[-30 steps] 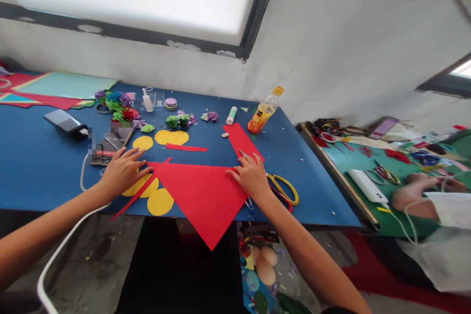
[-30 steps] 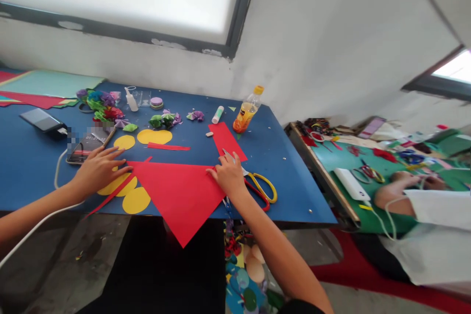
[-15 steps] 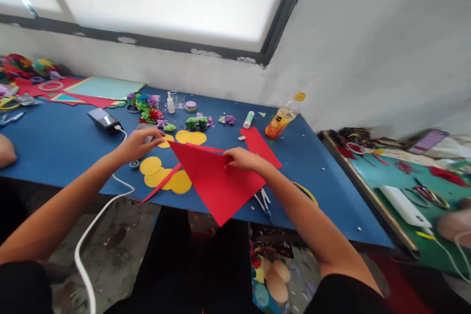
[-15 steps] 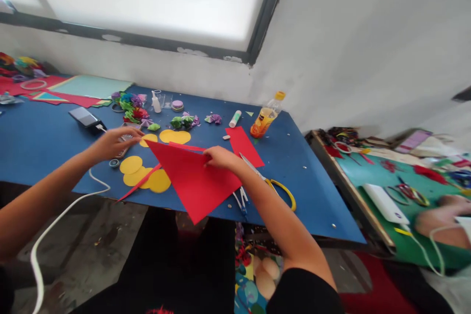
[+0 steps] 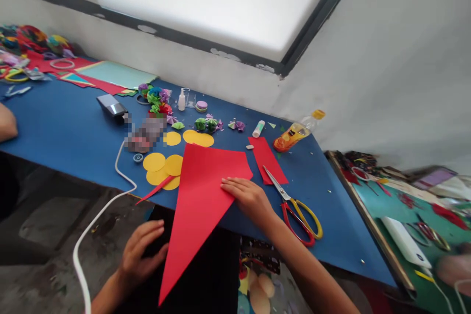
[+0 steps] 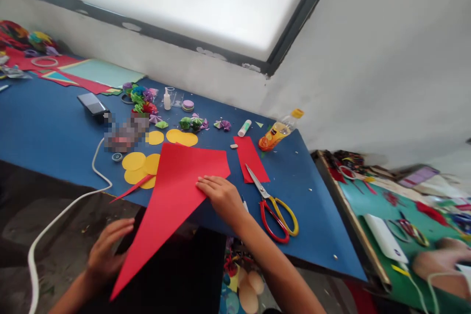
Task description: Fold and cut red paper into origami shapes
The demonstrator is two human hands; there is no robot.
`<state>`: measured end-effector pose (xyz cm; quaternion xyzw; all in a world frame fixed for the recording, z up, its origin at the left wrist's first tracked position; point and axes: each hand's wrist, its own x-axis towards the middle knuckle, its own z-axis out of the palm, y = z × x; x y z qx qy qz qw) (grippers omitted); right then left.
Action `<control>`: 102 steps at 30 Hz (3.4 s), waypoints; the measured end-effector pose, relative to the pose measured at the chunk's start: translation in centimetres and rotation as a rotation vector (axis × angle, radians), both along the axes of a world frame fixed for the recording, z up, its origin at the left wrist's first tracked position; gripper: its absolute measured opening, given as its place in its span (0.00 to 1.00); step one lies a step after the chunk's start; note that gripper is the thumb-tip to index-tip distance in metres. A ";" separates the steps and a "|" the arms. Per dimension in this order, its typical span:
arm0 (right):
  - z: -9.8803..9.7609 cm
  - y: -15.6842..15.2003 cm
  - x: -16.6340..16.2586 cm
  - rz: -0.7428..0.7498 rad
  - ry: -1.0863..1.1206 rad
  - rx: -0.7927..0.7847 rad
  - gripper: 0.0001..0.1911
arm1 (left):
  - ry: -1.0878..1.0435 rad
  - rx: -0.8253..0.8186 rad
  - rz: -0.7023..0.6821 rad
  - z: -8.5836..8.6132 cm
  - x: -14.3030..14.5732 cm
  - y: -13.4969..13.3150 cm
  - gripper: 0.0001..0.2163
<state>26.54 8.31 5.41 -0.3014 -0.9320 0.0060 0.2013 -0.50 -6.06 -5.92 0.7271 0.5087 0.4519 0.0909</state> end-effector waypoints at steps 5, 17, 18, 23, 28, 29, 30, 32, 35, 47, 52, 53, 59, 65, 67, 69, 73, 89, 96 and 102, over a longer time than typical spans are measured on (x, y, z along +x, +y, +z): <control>-3.0 -0.1 0.8 -0.056 0.037 -0.112 0.25 | 0.010 -0.017 -0.088 3.6 0.4 6.4 0.41; 6.3 3.5 1.6 -0.214 0.407 -0.660 0.12 | 0.093 -0.315 -0.488 11.2 1.3 13.9 0.32; 6.6 4.1 1.5 -0.212 0.437 -0.732 0.11 | 0.048 -0.327 -0.467 11.5 1.4 14.4 0.26; 6.1 5.8 1.1 -0.180 0.447 -1.016 0.17 | -0.264 -0.433 -0.296 12.4 1.9 16.2 0.16; 5.1 4.7 1.3 -0.243 0.347 -0.545 0.11 | -0.197 -0.231 -0.257 12.6 0.3 16.4 0.16; 4.7 4.0 1.4 -0.242 0.307 -0.397 0.10 | -0.145 -0.153 -0.302 12.3 -0.3 16.2 0.15; 4.2 3.3 1.6 -0.219 0.258 -0.276 0.10 | -0.086 -0.081 -0.366 11.8 -0.9 16.0 0.15; 2.5 1.8 2.0 -0.117 0.168 -0.142 0.12 | 0.050 0.013 -0.496 10.3 -2.0 15.4 0.15; -1.2 -0.2 2.8 -0.017 0.088 -0.099 0.15 | 0.287 -0.025 -0.539 7.4 -2.8 13.9 0.16; -3.9 0.9 4.8 -0.252 0.191 -0.515 0.11 | 0.176 -0.429 -0.290 5.9 -1.9 12.5 0.15; -3.5 2.7 4.1 -0.453 0.231 -0.714 0.17 | -0.069 -0.698 -0.127 6.8 -0.4 15.5 0.23; -3.5 2.8 3.9 -0.472 0.223 -0.726 0.18 | -0.145 -0.736 -0.122 6.9 -0.2 15.6 0.28; -3.8 2.1 3.5 -0.482 0.220 -0.678 0.15 | -0.459 -0.823 -0.094 6.9 0.0 14.4 0.47; -4.1 1.7 4.0 -0.371 0.223 -0.667 0.14 | -0.241 -0.705 -0.026 6.2 0.0 14.0 0.36; -3.9 1.7 4.5 -0.300 0.237 -0.709 0.14 | -0.138 -0.683 0.004 6.2 0.1 14.0 0.31; -3.7 1.7 5.1 -0.221 0.249 -0.769 0.14 | -0.092 -0.681 0.012 6.2 0.1 14.0 0.26; -3.3 1.6 5.7 -0.132 0.210 -0.828 0.13 | -0.134 -0.684 -0.017 5.7 0.1 14.1 0.21; -2.9 1.5 4.3 -0.152 -0.087 -0.665 0.14 | 0.334 -0.466 0.042 6.3 0.9 13.6 0.08; -2.8 2.0 4.3 -0.151 -0.138 -0.658 0.15 | 0.434 -0.368 0.049 6.0 1.1 13.0 0.08; -2.3 2.3 4.1 -0.134 -0.189 -0.682 0.15 | 0.558 -0.305 0.086 5.9 1.2 12.5 0.08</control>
